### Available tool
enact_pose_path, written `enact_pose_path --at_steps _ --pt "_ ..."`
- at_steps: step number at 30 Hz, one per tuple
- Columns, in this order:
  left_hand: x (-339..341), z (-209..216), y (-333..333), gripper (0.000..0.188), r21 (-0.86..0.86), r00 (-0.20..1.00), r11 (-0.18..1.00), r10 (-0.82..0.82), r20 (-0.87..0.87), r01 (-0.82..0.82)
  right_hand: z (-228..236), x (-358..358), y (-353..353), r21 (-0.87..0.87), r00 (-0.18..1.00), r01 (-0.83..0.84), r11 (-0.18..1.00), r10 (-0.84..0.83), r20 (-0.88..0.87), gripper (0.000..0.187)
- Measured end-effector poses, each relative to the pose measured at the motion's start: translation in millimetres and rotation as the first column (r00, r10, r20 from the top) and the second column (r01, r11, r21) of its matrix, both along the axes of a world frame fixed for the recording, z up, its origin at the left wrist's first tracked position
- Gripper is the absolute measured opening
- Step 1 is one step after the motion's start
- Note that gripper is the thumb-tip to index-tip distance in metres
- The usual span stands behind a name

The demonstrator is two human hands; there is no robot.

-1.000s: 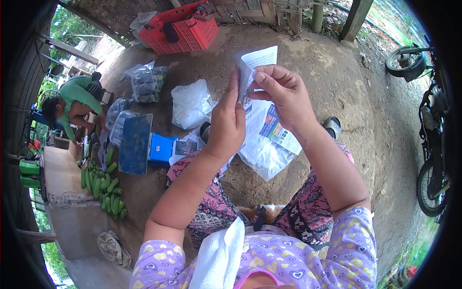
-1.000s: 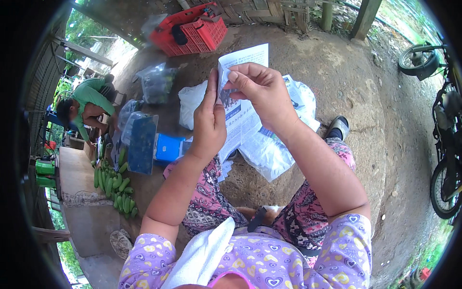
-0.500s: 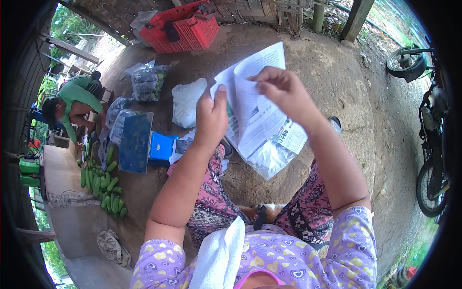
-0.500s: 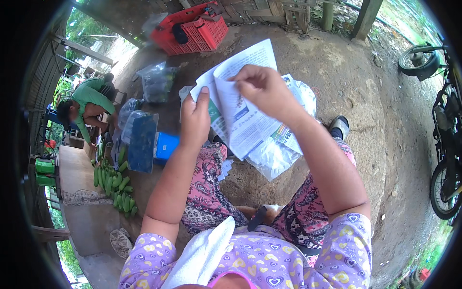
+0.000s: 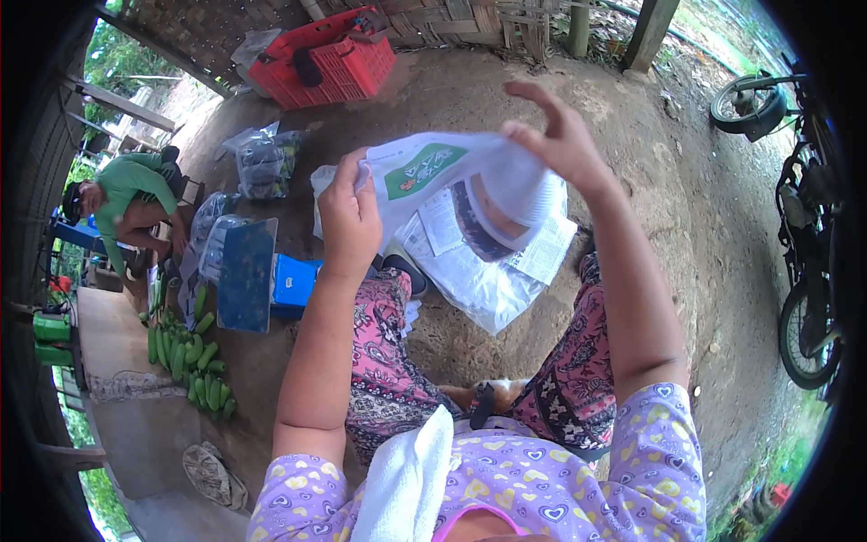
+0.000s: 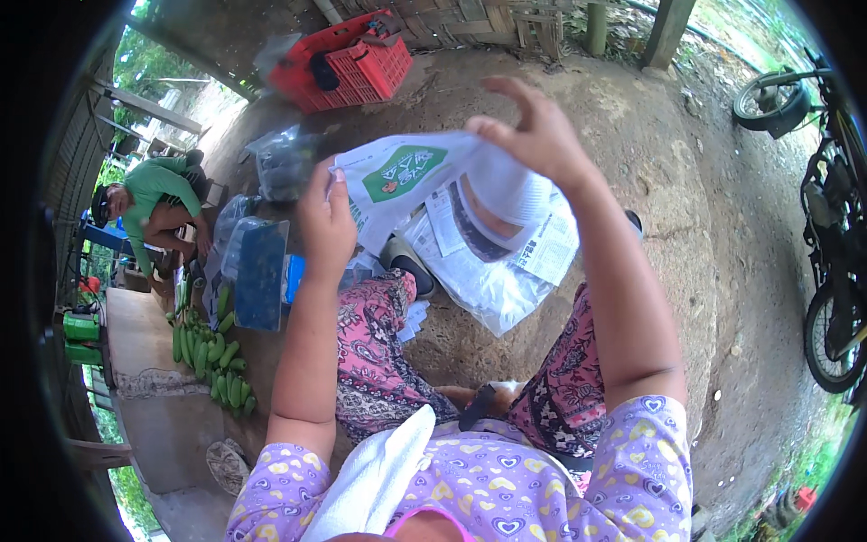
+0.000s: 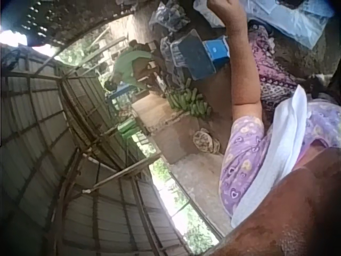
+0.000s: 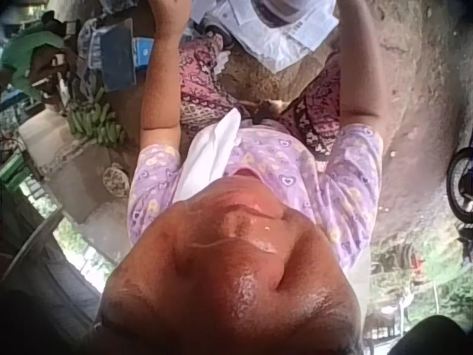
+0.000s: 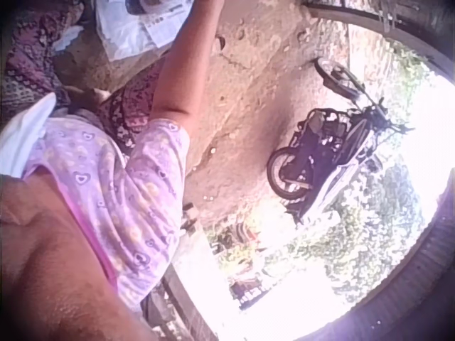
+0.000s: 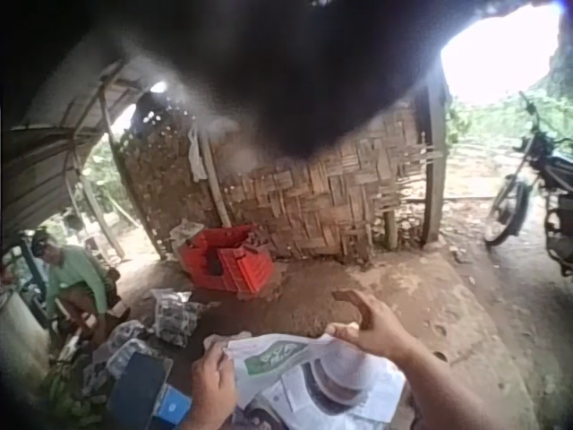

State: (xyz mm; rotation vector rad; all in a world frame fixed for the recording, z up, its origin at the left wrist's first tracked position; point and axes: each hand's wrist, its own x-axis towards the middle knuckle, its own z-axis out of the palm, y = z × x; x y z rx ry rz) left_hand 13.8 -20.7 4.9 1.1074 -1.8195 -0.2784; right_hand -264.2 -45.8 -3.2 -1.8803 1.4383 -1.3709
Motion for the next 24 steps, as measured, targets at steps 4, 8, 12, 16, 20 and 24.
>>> enact_pose_path --at_steps 4,8,12,16,20,24 --pt "-13 5 2 0.023 -0.017 1.0 1.0 0.018 0.024 -0.018 -14 -5 -15 0.009 0.95 -0.013 1.0 0.015 -0.312 0.049" --pt "-4 9 -6 0.024 0.005 0.996 0.996 0.086 0.014 -0.086 -6 3 -16 0.256 0.996 -0.083 0.963 0.072 0.053 0.059" --pt "13 10 -3 0.024 -0.027 0.992 0.993 0.115 0.047 -0.114 -13 34 -5 0.198 0.926 -0.35 0.916 0.371 -0.077 0.062" --pt "8 7 1 0.029 0.053 0.994 0.994 0.097 0.043 -0.099 -31 31 12 0.215 0.851 -0.283 0.935 0.348 -0.393 0.033" --pt "18 -9 -8 0.038 0.001 0.97 0.979 0.201 0.136 -0.203 -22 25 18 0.258 0.85 -0.14 0.956 0.25 -0.465 0.017" --pt "0 10 4 0.049 -0.284 0.918 0.915 0.347 0.191 -0.287 -6 38 30 0.342 0.806 -0.273 0.899 0.408 -0.428 0.016"
